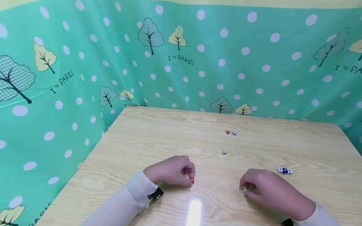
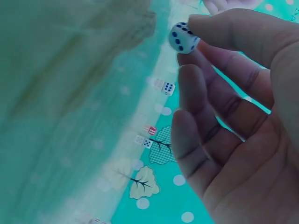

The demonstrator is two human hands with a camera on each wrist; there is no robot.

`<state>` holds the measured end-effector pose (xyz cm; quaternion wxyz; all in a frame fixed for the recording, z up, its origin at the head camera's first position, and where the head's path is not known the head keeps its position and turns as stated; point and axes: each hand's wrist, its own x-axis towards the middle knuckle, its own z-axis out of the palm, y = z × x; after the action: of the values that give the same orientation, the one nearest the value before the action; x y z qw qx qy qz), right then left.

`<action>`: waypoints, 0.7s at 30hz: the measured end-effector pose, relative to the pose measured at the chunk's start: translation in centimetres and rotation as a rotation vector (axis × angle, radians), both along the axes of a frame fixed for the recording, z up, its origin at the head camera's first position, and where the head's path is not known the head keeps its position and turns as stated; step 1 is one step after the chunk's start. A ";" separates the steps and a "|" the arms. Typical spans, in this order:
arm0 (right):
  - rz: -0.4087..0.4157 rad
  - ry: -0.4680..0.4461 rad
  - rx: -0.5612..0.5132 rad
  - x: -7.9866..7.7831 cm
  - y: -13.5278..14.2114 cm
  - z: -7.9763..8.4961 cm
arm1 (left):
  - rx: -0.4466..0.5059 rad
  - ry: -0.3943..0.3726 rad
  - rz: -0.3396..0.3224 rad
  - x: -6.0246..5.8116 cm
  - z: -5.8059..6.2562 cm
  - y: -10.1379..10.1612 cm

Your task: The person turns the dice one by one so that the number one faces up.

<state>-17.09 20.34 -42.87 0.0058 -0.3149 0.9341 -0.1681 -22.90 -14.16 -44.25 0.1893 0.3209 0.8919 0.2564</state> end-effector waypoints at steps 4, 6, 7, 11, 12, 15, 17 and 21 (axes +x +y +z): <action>0.024 -0.013 -0.035 0.2 0.2 -0.2 | 0.000 0.006 0.002 -0.1 -0.1 0.0; 0.031 -0.013 -0.042 0.2 0.2 -0.4 | 0.000 0.007 0.001 -0.1 -0.1 0.0; 0.033 -0.010 -0.043 0.1 0.2 -0.4 | 0.000 0.008 0.001 -0.1 -0.2 0.0; 0.048 0.001 -0.043 0.1 0.2 -0.7 | 0.001 0.007 -0.002 -0.2 -0.3 -0.1; 0.052 0.003 -0.042 0.1 0.2 -0.8 | 0.001 0.005 -0.002 -0.2 -0.3 -0.1; 0.058 0.006 -0.041 0.1 0.2 -0.9 | 0.001 0.001 -0.004 -0.3 -0.4 -0.1; 0.059 0.002 -0.040 0.1 0.2 -1.0 | 0.000 -0.001 -0.005 -0.3 -0.3 -0.1; 0.061 -0.012 -0.038 0.0 0.1 -1.0 | 0.002 -0.002 -0.005 -0.2 -0.2 -0.1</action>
<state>-17.11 20.47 -43.87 0.0104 -0.3422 0.9207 -0.1875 -23.15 -14.25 -44.43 0.1907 0.3232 0.8906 0.2570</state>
